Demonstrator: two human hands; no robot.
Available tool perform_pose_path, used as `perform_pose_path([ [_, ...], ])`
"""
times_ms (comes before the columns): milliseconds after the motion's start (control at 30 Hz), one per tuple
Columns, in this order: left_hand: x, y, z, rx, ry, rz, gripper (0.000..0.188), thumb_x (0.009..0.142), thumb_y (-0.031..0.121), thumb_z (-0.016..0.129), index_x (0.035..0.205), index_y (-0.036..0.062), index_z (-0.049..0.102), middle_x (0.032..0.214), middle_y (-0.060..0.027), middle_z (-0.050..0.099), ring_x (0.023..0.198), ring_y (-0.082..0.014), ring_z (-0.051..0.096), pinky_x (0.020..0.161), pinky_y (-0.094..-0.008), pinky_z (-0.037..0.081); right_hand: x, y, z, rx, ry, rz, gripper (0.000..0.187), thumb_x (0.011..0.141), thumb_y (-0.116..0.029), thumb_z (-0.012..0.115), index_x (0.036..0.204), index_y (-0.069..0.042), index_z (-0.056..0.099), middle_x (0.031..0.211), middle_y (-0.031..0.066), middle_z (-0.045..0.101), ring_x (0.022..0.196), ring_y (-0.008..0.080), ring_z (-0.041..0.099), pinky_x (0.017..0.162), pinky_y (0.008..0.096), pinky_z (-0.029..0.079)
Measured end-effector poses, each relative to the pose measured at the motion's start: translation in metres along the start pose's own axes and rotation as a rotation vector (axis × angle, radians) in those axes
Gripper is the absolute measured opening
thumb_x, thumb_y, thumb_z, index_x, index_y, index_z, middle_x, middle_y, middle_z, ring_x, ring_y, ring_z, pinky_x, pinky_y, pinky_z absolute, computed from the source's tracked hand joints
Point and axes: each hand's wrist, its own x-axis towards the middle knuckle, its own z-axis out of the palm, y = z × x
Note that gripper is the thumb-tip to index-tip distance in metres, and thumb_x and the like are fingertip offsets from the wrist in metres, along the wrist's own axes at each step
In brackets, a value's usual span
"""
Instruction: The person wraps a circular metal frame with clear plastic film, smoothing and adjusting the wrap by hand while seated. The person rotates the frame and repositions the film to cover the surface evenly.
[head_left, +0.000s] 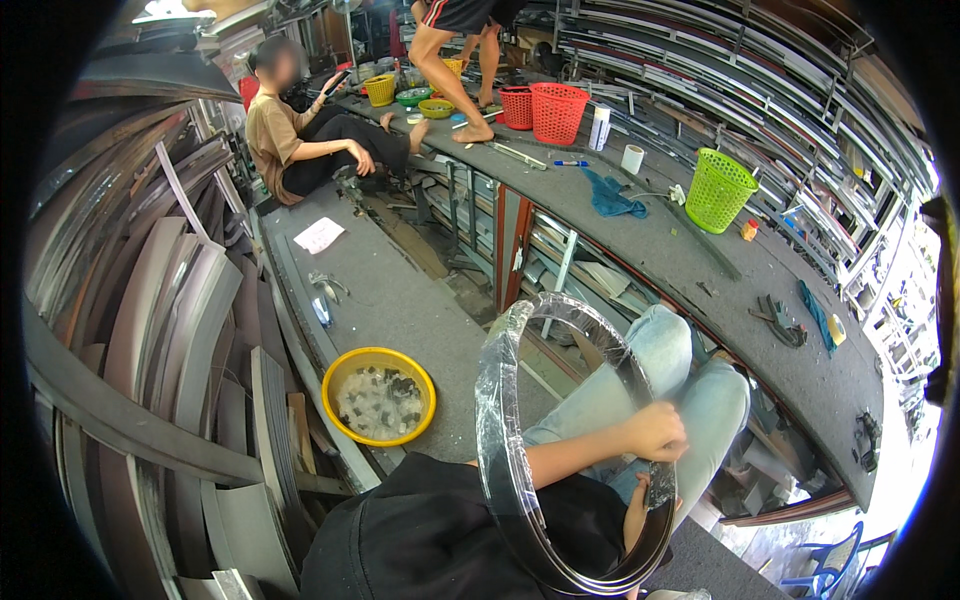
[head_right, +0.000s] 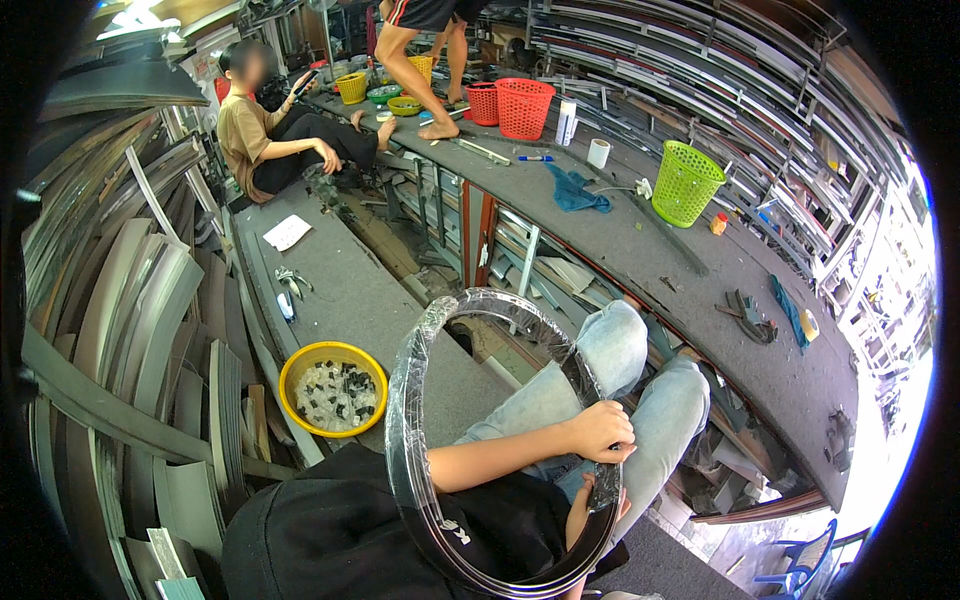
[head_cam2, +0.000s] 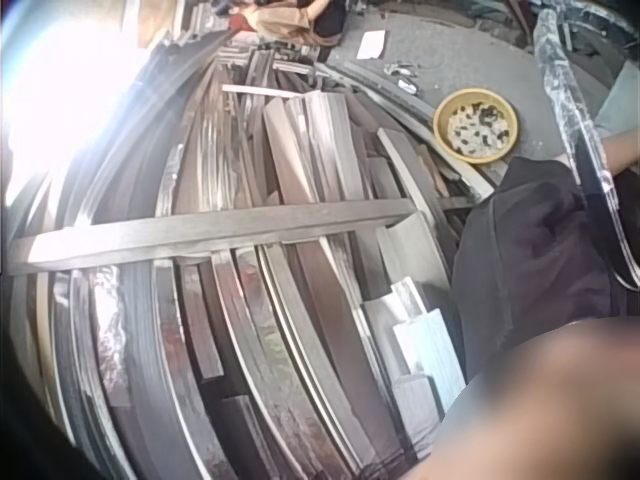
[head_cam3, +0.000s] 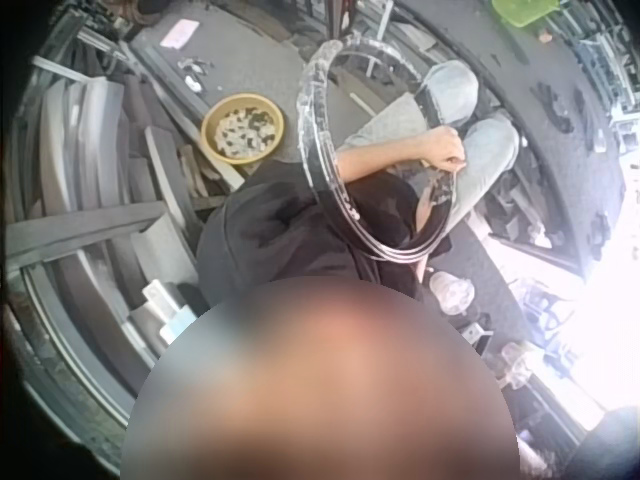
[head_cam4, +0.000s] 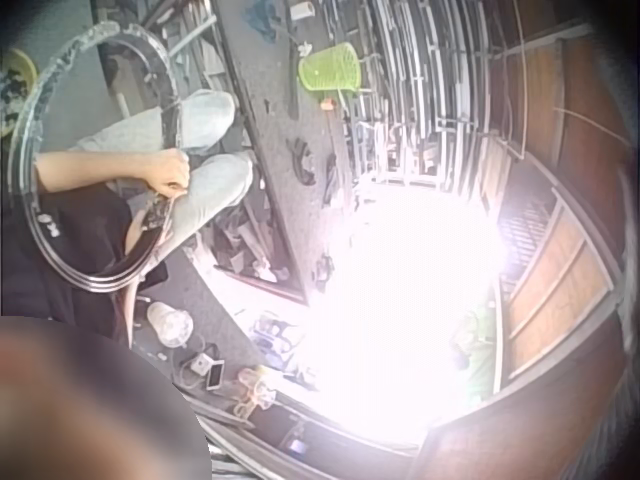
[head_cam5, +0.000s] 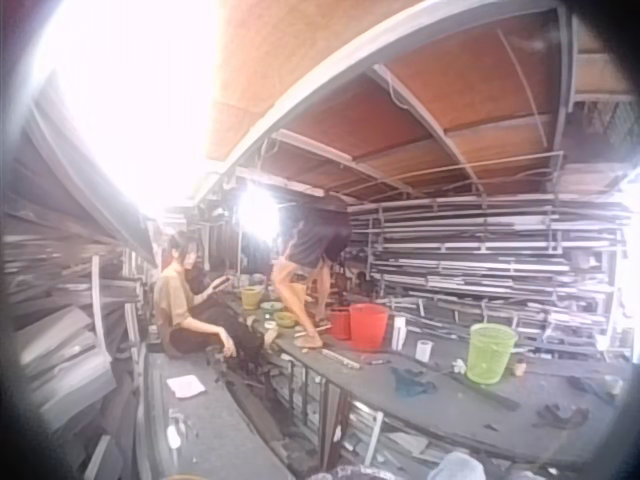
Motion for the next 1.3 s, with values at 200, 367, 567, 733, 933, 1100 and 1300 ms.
perform_pose_path([
  [200,0.003,0.003,0.0,0.001,-0.002,0.005,0.03,0.08,0.027,0.061,0.057,0.0101,0.054,0.059,-0.0051,0.055,0.061,-0.0256,0.055,0.061,-0.0375,0.039,-0.001,0.0,-0.004,0.048,-0.009,0.05,0.012,0.09,-0.016,0.062,0.092,-0.007,0.069,0.094,0.0056,0.069,0.095,0.0264,0.057,0.088,0.0385,0.042],
  [367,0.006,0.003,-0.002,-0.027,-0.017,0.005,0.028,0.079,0.028,0.062,0.057,0.0125,0.054,0.058,-0.0046,0.054,0.06,-0.0257,0.055,0.06,-0.0379,0.039,0.004,0.0,-0.003,-0.05,0.024,-0.009,0.015,0.08,-0.008,0.07,0.094,-0.003,0.065,0.088,0.0097,0.067,0.091,0.0286,0.056,0.085,0.0427,0.043],
  [567,0.004,0.001,0.001,-0.007,0.098,-0.058,0.01,0.07,0.022,0.071,0.067,0.0146,0.065,0.074,-0.0051,0.067,0.074,-0.0274,0.064,0.069,-0.0415,0.048,0.009,0.018,0.008,0.111,0.152,-0.042,0.017,0.08,-0.011,0.07,0.096,-0.004,0.069,0.092,0.0131,0.069,0.09,0.0314,0.063,0.084,0.042,0.046],
  [733,0.012,0.013,0.002,-0.007,0.052,0.03,0.011,0.072,0.012,0.064,0.064,0.0075,0.058,0.063,-0.0066,0.058,0.058,-0.0246,0.054,0.057,-0.0375,0.04,0.004,0.033,0.009,0.17,0.148,-0.154,0.022,0.07,-0.014,0.07,0.09,-0.005,0.067,0.096,0.0105,0.064,0.093,0.0295,0.055,0.081,0.0382,0.04],
  [933,0.018,0.016,0.006,0.044,-0.063,0.023,0.018,0.075,0.009,0.064,0.062,0.0061,0.054,0.058,-0.0055,0.051,0.054,-0.0224,0.049,0.055,-0.035,0.036,0.0,0.085,-0.037,0.202,0.181,-0.028,0.023,0.078,-0.005,0.068,0.101,-0.003,0.066,0.102,0.0136,0.067,0.097,0.0306,0.062,0.087,0.0377,0.048],
  [1100,0.014,0.017,0.012,0.124,-0.185,0.029,0.023,0.078,0.014,0.065,0.059,0.0067,0.053,0.059,-0.0054,0.053,0.055,-0.0223,0.051,0.056,-0.0351,0.037,-0.021,0.196,-0.076,-0.082,-0.082,0.572,0.05,0.065,-0.018,0.084,0.107,0.001,0.063,0.103,0.0177,0.068,0.093,0.0306,0.066,0.084,0.0375,0.051],
  [1300,0.014,0.016,0.013,0.108,-0.19,0.017,0.021,0.08,0.014,0.065,0.063,0.0046,0.057,0.062,-0.0076,0.057,0.057,-0.0249,0.052,0.056,-0.0361,0.037,-0.048,0.241,-0.05,-0.618,-0.65,0.642,0.09,0.048,-0.032,0.094,0.122,-0.003,0.051,0.12,0.0198,0.058,0.118,0.0372,0.053,0.097,0.0424,0.046],
])
